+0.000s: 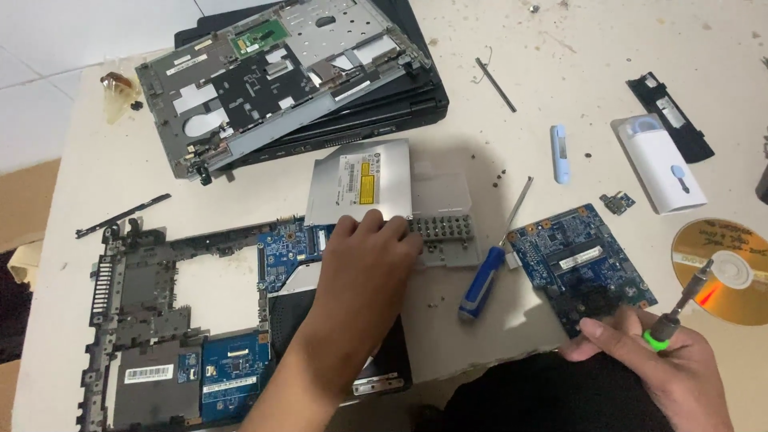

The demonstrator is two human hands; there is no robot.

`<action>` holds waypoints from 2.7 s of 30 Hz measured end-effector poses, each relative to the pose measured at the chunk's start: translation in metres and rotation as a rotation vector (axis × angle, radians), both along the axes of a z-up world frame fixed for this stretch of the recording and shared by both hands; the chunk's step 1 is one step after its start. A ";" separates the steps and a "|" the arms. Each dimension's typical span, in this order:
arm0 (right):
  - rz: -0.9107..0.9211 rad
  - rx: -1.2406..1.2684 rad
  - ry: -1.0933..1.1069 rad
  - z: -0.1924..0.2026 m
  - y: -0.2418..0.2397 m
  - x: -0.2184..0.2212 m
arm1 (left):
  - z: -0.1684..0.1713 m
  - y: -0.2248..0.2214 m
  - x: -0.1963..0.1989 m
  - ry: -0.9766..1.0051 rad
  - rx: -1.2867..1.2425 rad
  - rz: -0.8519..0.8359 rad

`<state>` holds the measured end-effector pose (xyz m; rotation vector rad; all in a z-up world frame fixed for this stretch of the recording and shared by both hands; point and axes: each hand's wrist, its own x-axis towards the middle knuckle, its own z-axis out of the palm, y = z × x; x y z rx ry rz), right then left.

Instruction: Disassembling and assembling internal components of a laptop using a screwdriver and manual manipulation.

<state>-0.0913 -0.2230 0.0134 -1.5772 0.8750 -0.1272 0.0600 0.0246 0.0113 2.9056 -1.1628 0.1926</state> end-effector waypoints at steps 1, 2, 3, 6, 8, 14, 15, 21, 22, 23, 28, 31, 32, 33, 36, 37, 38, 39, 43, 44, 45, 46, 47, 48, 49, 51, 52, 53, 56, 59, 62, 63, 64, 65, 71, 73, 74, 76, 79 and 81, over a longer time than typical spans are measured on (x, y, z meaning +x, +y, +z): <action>-0.002 0.002 0.001 0.003 0.002 0.000 | 0.000 -0.001 0.002 0.001 0.002 -0.002; -0.011 0.009 -0.006 0.005 0.004 0.000 | -0.001 -0.002 0.004 -0.018 0.022 -0.015; -0.021 0.016 -0.013 0.008 0.006 0.000 | -0.001 -0.004 0.006 -0.038 0.043 -0.028; -0.038 0.060 -0.037 0.010 0.008 0.000 | -0.001 -0.006 0.009 -0.069 0.083 -0.052; -0.012 0.029 -0.039 0.010 0.006 -0.001 | 0.002 -0.009 0.011 -0.041 0.111 -0.053; 0.023 0.005 -0.091 0.002 0.001 -0.006 | -0.007 -0.017 0.019 -0.066 0.217 -0.108; 0.036 -0.008 -0.112 0.001 0.000 -0.007 | -0.013 -0.018 0.020 -0.145 0.235 -0.139; 0.046 -0.040 -0.085 0.002 0.000 -0.008 | -0.001 -0.003 0.012 -0.220 0.119 -0.148; 0.045 -0.040 -0.084 0.005 0.003 -0.007 | 0.005 -0.001 0.001 -0.219 0.119 -0.148; 0.016 -0.030 -0.063 0.008 0.005 -0.006 | 0.011 0.001 -0.010 -0.203 0.013 -0.137; 0.051 -0.028 -0.142 -0.001 0.001 -0.009 | -0.012 0.005 -0.044 -0.088 -0.079 -0.132; -0.021 0.055 -0.109 0.005 0.006 -0.005 | -0.023 0.007 -0.046 -0.027 -0.056 -0.074; -0.006 0.001 -0.075 0.007 0.007 -0.005 | -0.021 0.008 -0.048 -0.020 -0.062 -0.069; 0.008 -0.054 -0.041 0.010 0.007 -0.005 | -0.018 0.009 -0.049 -0.012 -0.068 -0.063; 0.001 -0.054 -0.001 0.015 0.007 -0.003 | -0.001 0.013 -0.045 0.253 -0.052 -0.055; 0.001 -0.054 -0.003 0.011 0.005 -0.005 | 0.000 0.016 -0.046 0.252 -0.052 -0.055; 0.030 -0.065 -0.044 0.007 0.002 -0.007 | 0.002 0.018 -0.046 0.188 -0.106 -0.037; 0.059 -0.076 -0.084 0.003 0.000 -0.009 | 0.003 0.021 -0.047 0.125 -0.160 -0.019; 0.058 -0.061 -0.047 0.010 0.005 -0.003 | 0.002 0.019 -0.046 0.150 -0.164 0.006; 0.035 -0.069 -0.006 0.014 0.008 -0.002 | 0.004 0.016 -0.046 0.161 -0.147 0.000; 0.013 -0.078 0.034 0.018 0.010 -0.001 | 0.005 0.014 -0.046 0.172 -0.129 -0.005; 0.013 -0.078 0.034 0.017 0.009 -0.001 | 0.002 0.012 -0.047 0.172 -0.129 -0.005; 0.012 -0.084 0.034 0.016 0.008 -0.002 | -0.001 0.011 -0.047 0.139 -0.145 -0.015; 0.011 -0.090 0.035 0.015 0.007 -0.003 | -0.004 0.009 -0.048 0.105 -0.160 -0.026; 0.011 -0.090 0.035 0.014 0.006 -0.003 | -0.004 0.008 -0.048 0.105 -0.159 -0.026; 0.018 -0.084 0.017 0.011 0.004 -0.005 | -0.005 0.004 -0.049 0.139 -0.129 -0.007; 0.018 -0.084 0.018 0.014 0.005 -0.004 | -0.006 0.002 -0.050 0.140 -0.129 -0.006; 0.013 -0.084 0.024 0.016 0.007 -0.003 | -0.007 -0.001 -0.052 0.087 -0.136 -0.020; 0.033 -0.092 -0.007 0.010 0.006 -0.004 | -0.005 -0.006 -0.053 0.066 -0.116 -0.032; 0.057 -0.111 -0.034 0.008 0.004 -0.006 | -0.007 -0.007 -0.053 0.127 -0.137 -0.037; 0.051 -0.099 -0.037 0.009 0.004 -0.007 | -0.007 -0.002 -0.053 0.219 -0.289 -0.040; 0.042 -0.081 -0.050 0.010 0.005 -0.007 | -0.007 0.001 -0.053 0.286 -0.401 -0.040; 0.042 -0.080 -0.049 0.011 0.005 -0.006 | -0.004 0.000 -0.053 0.286 -0.400 -0.040; 0.041 -0.089 -0.036 0.012 0.006 -0.005 | -0.002 0.001 -0.054 0.353 -0.417 -0.090; 0.016 -0.102 0.028 0.008 0.004 -0.005 | 0.000 -0.007 -0.050 0.410 -0.351 -0.236; 0.010 -0.085 0.006 0.011 0.006 -0.003 | 0.001 -0.007 -0.045 0.486 -0.301 -0.235; 0.014 -0.101 0.029 0.018 0.011 -0.001 | 0.000 -0.006 -0.043 0.518 -0.326 -0.210; 0.017 -0.119 0.053 0.026 0.016 0.001 | -0.002 -0.006 -0.041 0.550 -0.353 -0.185; -0.019 -0.102 0.080 0.024 0.016 0.001 | -0.007 -0.006 -0.040 0.533 -0.407 -0.132; 0.028 -0.115 0.038 0.020 0.013 -0.002 | -0.011 -0.005 -0.039 0.522 -0.486 -0.093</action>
